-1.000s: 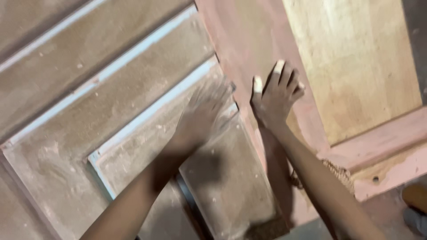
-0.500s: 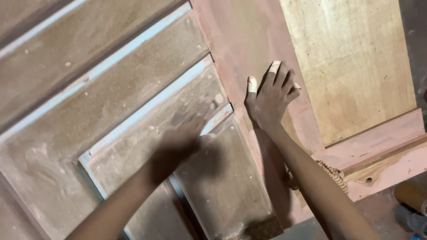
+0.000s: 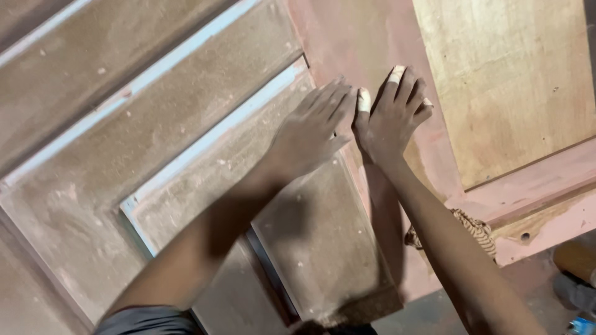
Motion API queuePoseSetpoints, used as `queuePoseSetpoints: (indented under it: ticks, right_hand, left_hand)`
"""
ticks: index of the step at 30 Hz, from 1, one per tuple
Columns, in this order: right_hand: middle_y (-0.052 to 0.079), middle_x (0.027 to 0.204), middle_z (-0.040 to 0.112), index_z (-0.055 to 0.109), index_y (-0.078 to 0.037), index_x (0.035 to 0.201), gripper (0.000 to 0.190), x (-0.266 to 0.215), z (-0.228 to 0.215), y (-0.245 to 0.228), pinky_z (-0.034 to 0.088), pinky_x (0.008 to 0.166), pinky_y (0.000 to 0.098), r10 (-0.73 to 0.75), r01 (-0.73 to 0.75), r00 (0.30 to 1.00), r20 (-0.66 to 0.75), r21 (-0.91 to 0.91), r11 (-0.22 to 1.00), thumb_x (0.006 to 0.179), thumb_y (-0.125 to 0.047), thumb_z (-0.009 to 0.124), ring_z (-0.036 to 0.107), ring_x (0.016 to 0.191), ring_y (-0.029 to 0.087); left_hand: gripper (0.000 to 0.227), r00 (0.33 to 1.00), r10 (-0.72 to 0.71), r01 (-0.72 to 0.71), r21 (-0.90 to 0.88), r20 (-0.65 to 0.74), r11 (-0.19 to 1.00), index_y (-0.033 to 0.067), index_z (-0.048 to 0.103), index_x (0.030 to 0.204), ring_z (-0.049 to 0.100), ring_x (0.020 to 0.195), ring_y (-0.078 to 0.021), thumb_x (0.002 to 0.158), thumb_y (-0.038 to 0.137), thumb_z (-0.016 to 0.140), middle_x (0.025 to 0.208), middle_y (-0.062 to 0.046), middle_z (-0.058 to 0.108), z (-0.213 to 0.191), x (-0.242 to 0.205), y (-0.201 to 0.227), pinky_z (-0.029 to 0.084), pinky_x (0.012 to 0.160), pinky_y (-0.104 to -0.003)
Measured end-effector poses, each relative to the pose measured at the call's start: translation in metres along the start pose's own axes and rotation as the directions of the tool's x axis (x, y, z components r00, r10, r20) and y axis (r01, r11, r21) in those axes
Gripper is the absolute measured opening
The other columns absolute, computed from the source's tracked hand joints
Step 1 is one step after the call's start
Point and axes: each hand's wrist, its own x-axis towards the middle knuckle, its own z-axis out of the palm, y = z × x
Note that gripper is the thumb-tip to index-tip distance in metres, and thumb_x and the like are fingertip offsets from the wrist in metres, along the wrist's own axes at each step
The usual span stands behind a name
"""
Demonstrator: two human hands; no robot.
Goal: The person sands the surface of a wooden door using a sanding block. They move the block across the flat panels and along the edges to smooth the wood.
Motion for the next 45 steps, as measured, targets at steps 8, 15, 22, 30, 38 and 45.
queuePoseSetpoints:
  ticks: [8,15,22,30,38,45]
  right_hand:
    - [0.026,0.157,0.041,0.045,0.006,0.151,0.068,0.006,0.002,0.002,0.023,0.111,0.0645,0.042,-0.042,0.999,0.019,0.007,0.999,0.106,-0.043,0.057,0.033,0.144,0.046]
    - [0.025,0.156,0.042,0.045,0.006,0.151,0.067,0.008,-0.002,-0.004,0.023,0.111,0.0652,0.039,-0.039,0.999,-0.005,0.024,0.999,0.107,-0.043,0.058,0.034,0.143,0.046]
    - [0.025,0.157,0.041,0.044,0.006,0.151,0.066,0.005,0.007,0.003,0.022,0.112,0.0640,0.022,-0.022,1.000,0.011,0.002,1.000,0.108,-0.043,0.057,0.033,0.144,0.046]
    - [0.025,0.156,0.041,0.043,0.006,0.151,0.069,0.009,0.009,0.005,0.022,0.110,0.0642,0.036,-0.035,0.999,0.004,-0.039,0.999,0.106,-0.044,0.057,0.033,0.143,0.046]
    - [0.024,0.157,0.040,0.044,0.006,0.151,0.068,0.009,0.009,0.004,0.022,0.111,0.0637,0.029,-0.029,1.000,0.007,-0.040,0.999,0.107,-0.044,0.057,0.033,0.144,0.046]
    - [0.024,0.157,0.040,0.044,0.007,0.151,0.069,0.006,0.007,0.004,0.023,0.111,0.0637,0.026,-0.025,1.000,0.014,-0.023,0.999,0.106,-0.045,0.057,0.033,0.143,0.046]
  left_hand:
    - [0.071,0.992,-0.053,0.046,0.065,0.114,0.997,0.0108,0.034,0.157,0.022,0.154,-0.0242,0.098,0.046,0.050,0.166,-0.009,0.029,-0.019,-0.084,0.013,0.015,0.124,-0.052]
    - [0.071,0.995,-0.084,0.081,-0.062,-0.050,0.995,0.0022,0.031,0.163,0.025,0.160,-0.0228,0.108,0.045,0.046,0.171,-0.011,0.027,-0.018,-0.043,0.010,0.014,0.130,-0.052]
    - [0.072,0.975,-0.216,0.218,0.027,-0.060,0.976,0.0044,0.034,0.162,0.028,0.156,-0.0221,0.107,0.050,0.044,0.169,-0.010,0.031,-0.002,-0.053,0.014,0.012,0.127,-0.054]
    - [0.071,0.957,-0.276,0.274,-0.038,-0.092,0.961,0.0069,0.038,0.157,0.032,0.153,-0.0220,0.104,0.053,0.046,0.165,-0.010,0.034,0.000,-0.067,0.020,0.012,0.124,-0.059]
    - [0.074,0.952,-0.304,0.300,-0.085,-0.044,0.950,0.0064,0.029,0.162,0.024,0.158,-0.0206,0.105,0.048,0.049,0.171,-0.009,0.024,-0.003,-0.074,0.033,0.008,0.129,-0.061]
    - [0.084,0.966,-0.250,0.225,0.244,0.074,0.943,0.0106,0.019,0.164,0.022,0.150,-0.0197,0.094,0.045,0.047,0.171,-0.008,0.019,-0.009,-0.053,0.019,0.003,0.117,-0.062]
